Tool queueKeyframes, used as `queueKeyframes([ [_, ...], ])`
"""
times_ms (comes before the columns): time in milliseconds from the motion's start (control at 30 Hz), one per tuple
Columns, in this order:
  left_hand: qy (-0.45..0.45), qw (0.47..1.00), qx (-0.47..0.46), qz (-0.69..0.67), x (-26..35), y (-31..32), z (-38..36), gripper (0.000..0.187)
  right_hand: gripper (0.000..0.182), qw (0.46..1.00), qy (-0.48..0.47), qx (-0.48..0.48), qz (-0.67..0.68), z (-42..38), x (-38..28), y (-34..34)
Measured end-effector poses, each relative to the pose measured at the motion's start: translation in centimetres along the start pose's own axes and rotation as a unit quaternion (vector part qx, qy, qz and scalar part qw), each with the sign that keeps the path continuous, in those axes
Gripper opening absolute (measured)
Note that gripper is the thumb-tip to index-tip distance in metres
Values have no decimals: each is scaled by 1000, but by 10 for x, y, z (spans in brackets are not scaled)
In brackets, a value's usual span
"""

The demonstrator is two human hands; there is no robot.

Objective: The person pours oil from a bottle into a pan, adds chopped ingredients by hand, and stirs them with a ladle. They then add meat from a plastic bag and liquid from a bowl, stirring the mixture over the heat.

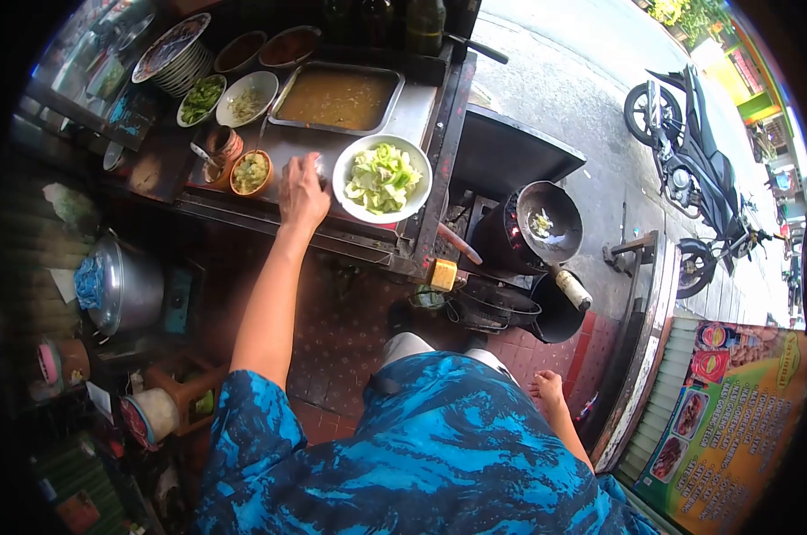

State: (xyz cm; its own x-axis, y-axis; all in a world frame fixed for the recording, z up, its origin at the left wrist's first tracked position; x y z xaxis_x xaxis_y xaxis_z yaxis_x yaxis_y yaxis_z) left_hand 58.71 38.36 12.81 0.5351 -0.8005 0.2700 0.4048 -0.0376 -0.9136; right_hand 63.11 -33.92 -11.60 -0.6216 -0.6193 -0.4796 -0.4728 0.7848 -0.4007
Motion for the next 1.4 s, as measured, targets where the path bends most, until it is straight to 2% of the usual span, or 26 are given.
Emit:
queueKeyframes([
  [67,-18,990,81,-110,-6,-20,-13,49,16,1000,-7,0,-3,0,-2,2],
  [100,-12,990,80,-112,-4,-22,-20,49,16,1000,-16,-1,-9,-1,-5,4],
  [167,-84,938,195,-272,-26,-42,-39,47,17,1000,-16,-4,-2,-3,-11,6],
  [200,-134,915,199,-324,-31,-45,-42,45,17,1000,-18,-11,-2,-4,-13,8],
  [267,-143,862,168,-456,-11,-59,-38,44,18,1000,-21,-12,0,1,-13,8],
  [300,-110,853,177,-479,3,-69,-29,41,19,1000,-24,-19,-5,2,-14,9],
  [333,-106,852,177,-482,10,-67,-19,41,19,1000,-26,-15,-1,3,-14,8],
  [400,-12,854,178,-489,40,-71,15,38,17,999,-28,-17,-11,7,-17,10],
  [467,25,880,127,-457,79,-60,51,33,18,1000,-29,-11,-1,7,-19,10],
  [533,63,941,165,-290,119,-60,78,31,18,1000,-28,-2,12,4,-19,8],
  [600,4,934,53,-354,122,17,123,34,18,999,-24,12,28,-1,-12,3],
  [667,-31,930,-43,-364,157,22,133,34,18,998,-21,28,48,-9,2,-2],
  [733,6,984,-19,-178,152,77,162,49,18,997,-13,46,68,-22,19,-10],
  [767,1,989,-57,-136,152,94,169,54,18,995,6,54,85,-28,32,-13],
  [800,-58,987,-94,-121,145,107,176,57,18,993,25,60,99,-35,47,-15],
  [933,-79,990,-103,46,164,79,175,65,18,985,75,85,127,-65,101,-20],
  [1000,-70,993,-81,53,168,73,175,64,17,990,81,98,60,-69,124,-22],
  [1033,-69,995,-69,22,166,71,175,64,18,991,68,94,61,-51,165,-21],
  [1067,-71,996,-56,-8,166,69,174,63,18,991,72,91,62,-58,166,-21],
  [1133,-67,997,-23,-19,177,40,157,59,21,994,57,94,-24,-64,152,-27],
  [1200,9,995,53,-83,197,0,136,53,23,993,65,81,-63,-42,160,-31],
  [1233,87,982,151,-77,208,-20,122,40,22,995,48,76,-38,-25,162,-32],
  [1267,86,982,151,-69,211,-31,110,40,21,997,32,71,-12,-11,165,-33],
  [1333,97,967,111,-209,228,-58,72,26,17,997,43,47,38,8,142,-40],
  [1400,91,934,89,-333,241,-72,28,21,11,992,58,-3,109,25,109,-48],
])
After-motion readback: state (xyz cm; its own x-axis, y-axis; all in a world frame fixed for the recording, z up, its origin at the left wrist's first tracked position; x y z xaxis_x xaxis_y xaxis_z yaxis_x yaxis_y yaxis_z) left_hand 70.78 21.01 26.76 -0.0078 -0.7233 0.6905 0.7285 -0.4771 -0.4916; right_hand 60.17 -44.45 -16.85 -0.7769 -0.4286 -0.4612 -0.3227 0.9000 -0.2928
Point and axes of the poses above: each hand's wrist, its own z-axis towards the middle knuckle, its own y-axis out of the palm, x = y × z, the point moved 10 cm from there along z, towards the middle knuckle, and after that the axes turned 1 degree about -x, right-handed, at the moved point
